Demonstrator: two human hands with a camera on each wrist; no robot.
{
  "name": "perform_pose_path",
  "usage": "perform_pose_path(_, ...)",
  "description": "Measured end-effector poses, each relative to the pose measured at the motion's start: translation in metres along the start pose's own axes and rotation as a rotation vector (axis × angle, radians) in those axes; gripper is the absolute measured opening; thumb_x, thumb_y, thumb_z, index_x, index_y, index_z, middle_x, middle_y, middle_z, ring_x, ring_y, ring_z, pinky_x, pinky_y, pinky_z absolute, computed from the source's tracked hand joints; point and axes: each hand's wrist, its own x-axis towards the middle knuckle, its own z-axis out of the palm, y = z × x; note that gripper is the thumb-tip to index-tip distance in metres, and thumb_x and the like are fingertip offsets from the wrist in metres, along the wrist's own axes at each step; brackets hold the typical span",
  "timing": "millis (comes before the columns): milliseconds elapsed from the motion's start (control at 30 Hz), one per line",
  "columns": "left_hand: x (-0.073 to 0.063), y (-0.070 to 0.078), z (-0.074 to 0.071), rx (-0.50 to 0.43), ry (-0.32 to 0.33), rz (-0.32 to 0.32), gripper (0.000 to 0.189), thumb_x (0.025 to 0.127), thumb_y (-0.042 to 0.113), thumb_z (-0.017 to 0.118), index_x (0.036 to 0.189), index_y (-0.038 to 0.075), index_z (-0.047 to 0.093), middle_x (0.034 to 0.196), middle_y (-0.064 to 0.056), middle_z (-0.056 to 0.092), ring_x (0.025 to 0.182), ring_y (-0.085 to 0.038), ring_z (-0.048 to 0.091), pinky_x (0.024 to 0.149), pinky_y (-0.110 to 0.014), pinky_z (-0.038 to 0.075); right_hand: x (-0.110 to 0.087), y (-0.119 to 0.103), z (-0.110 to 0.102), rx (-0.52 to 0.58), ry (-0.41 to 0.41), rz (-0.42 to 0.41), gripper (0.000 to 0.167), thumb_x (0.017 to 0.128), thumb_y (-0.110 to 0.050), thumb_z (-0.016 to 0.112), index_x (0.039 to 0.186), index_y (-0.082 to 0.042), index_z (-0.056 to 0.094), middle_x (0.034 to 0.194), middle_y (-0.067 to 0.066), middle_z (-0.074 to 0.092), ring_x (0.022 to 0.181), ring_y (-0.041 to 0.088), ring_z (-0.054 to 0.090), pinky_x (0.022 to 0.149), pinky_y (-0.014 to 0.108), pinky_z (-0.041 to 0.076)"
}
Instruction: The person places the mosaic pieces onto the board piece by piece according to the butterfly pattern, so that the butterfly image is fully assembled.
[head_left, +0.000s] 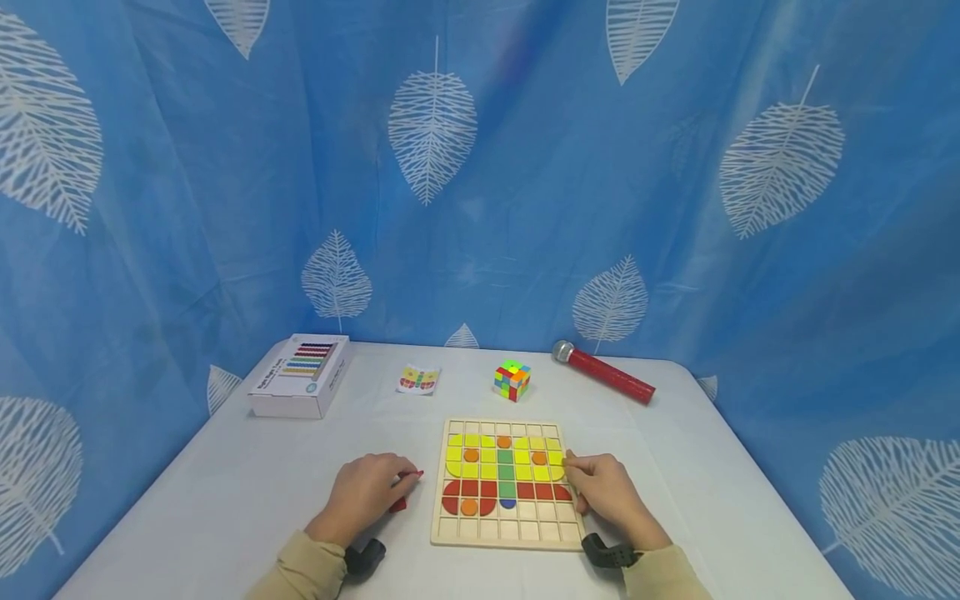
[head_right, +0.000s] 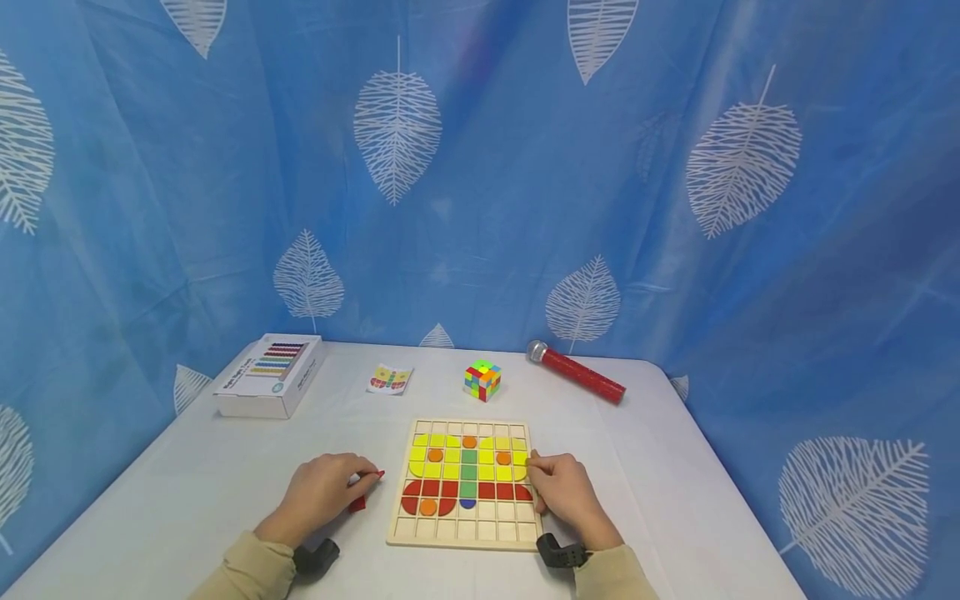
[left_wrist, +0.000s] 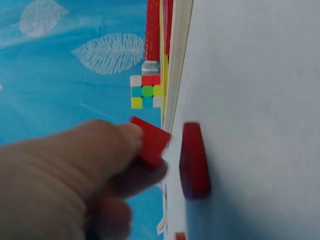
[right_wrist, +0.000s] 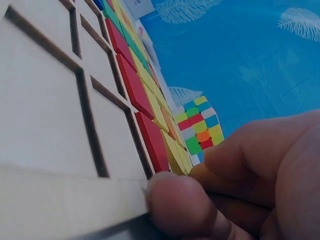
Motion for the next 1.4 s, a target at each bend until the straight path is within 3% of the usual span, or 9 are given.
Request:
perform_pose_path(200, -0.002, 0.005, 0.002, -0.217, 0.014, -0.054, 0.012, 0.09, 0.034, 0.079, 0.098, 0.024, 0.08, 0.079, 0.015, 0.067, 0.062, -0.004, 0.051, 0.062, -0.025, 0.046, 0.001, 0.001, 0.0, 0.004, -0.001, 0.001, 0.033, 0.097, -0.017, 0.065, 0.126, -0.004, 0.072, 0.104, 0.006, 0.076, 0.043, 0.015, 0.054, 0.043, 0.025, 0.036)
perform_pose_path(333, -0.003, 0.01, 0.004, -0.451, -0.016, -0.107, 0.011, 0.092, 0.033, 0.077, 0.098, 0.023, 0.079, 0.073, 0.012, 0.063, 0.055, -0.009, 0.052, 0.052, -0.023, 0.044, 0.001, 0.002, 0.001, 0.003, -0.002, 0.002, 0.033, 0.097, -0.016, 0.064, 0.126, -0.003, 0.072, 0.115, 0.008, 0.075, 0.043, 0.015, 0.054, 0.043, 0.025, 0.037)
perform_pose_path(400, -0.003, 0.013, 0.006, -0.548, -0.023, -0.119, 0.01, 0.092, 0.032, 0.077, 0.096, 0.022, 0.079, 0.076, 0.011, 0.066, 0.06, -0.009, 0.053, 0.054, -0.023, 0.045, 0.002, 0.002, 0.001, 0.009, -0.001, 0.001, 0.033, 0.096, -0.016, 0.065, 0.126, -0.003, 0.073, 0.122, 0.008, 0.073, 0.043, 0.016, 0.054, 0.043, 0.025, 0.037)
perform_pose_path(533, -0.003, 0.022, 0.007, -0.628, -0.019, -0.067, 0.008, 0.093, 0.029, 0.076, 0.093, 0.022, 0.078, 0.085, 0.014, 0.07, 0.069, -0.007, 0.052, 0.06, -0.022, 0.044, 0.001, 0.001, 0.0, 0.012, -0.01, 0.006, 0.034, 0.097, -0.017, 0.065, 0.128, -0.004, 0.072, 0.104, 0.004, 0.075, 0.042, 0.016, 0.053, 0.044, 0.026, 0.037)
perform_pose_path(700, -0.002, 0.045, 0.0, -0.521, -0.033, 0.109, 0.009, 0.095, 0.031, 0.074, 0.095, 0.022, 0.079, 0.082, 0.018, 0.07, 0.063, 0.0, 0.049, 0.058, -0.021, 0.043, 0.001, 0.0, -0.001, 0.008, -0.018, 0.002, 0.034, 0.097, -0.017, 0.064, 0.127, -0.004, 0.072, 0.084, 0.001, 0.07, 0.042, 0.015, 0.052, 0.045, 0.025, 0.037)
perform_pose_path(900, 0.007, 0.084, -0.003, -0.313, -0.098, 0.274, 0.008, 0.092, 0.034, 0.077, 0.095, 0.027, 0.08, 0.084, 0.023, 0.068, 0.07, 0.003, 0.053, 0.064, -0.021, 0.046, 0.001, 0.0, -0.001, 0.018, -0.007, 0.004, 0.031, 0.096, -0.016, 0.065, 0.124, -0.005, 0.074, 0.112, 0.006, 0.076, 0.041, 0.016, 0.052, 0.046, 0.026, 0.038)
perform_pose_path(1100, 0.019, 0.116, 0.011, -0.071, -0.05, 0.514, 0.004, 0.093, 0.035, 0.077, 0.093, 0.032, 0.079, 0.081, 0.022, 0.066, 0.065, 0.006, 0.05, 0.058, -0.014, 0.042, 0.0, 0.001, -0.003, 0.034, -0.019, -0.007, 0.031, 0.096, -0.014, 0.064, 0.125, -0.004, 0.073, 0.129, 0.013, 0.071, 0.043, 0.016, 0.055, 0.044, 0.025, 0.038)
perform_pose_path(1233, 0.023, 0.124, 0.018, 0.055, -0.02, 0.644, 0.005, 0.093, 0.039, 0.076, 0.092, 0.035, 0.078, 0.082, 0.022, 0.066, 0.064, 0.007, 0.052, 0.055, -0.013, 0.04, 0.0, 0.002, -0.002, 0.034, -0.017, -0.024, 0.031, 0.096, -0.013, 0.063, 0.124, -0.004, 0.074, 0.123, 0.01, 0.073, 0.043, 0.015, 0.055, 0.043, 0.025, 0.037)
perform_pose_path(1400, 0.027, 0.123, 0.017, 0.128, -0.031, 0.742, 0.007, 0.092, 0.034, 0.078, 0.097, 0.038, 0.08, 0.09, 0.024, 0.072, 0.074, 0.008, 0.062, 0.058, -0.011, 0.044, -0.001, 0.002, -0.004, 0.019, -0.023, -0.03, 0.032, 0.096, -0.014, 0.063, 0.124, -0.004, 0.074, 0.093, 0.007, 0.076, 0.042, 0.014, 0.053, 0.044, 0.025, 0.037)
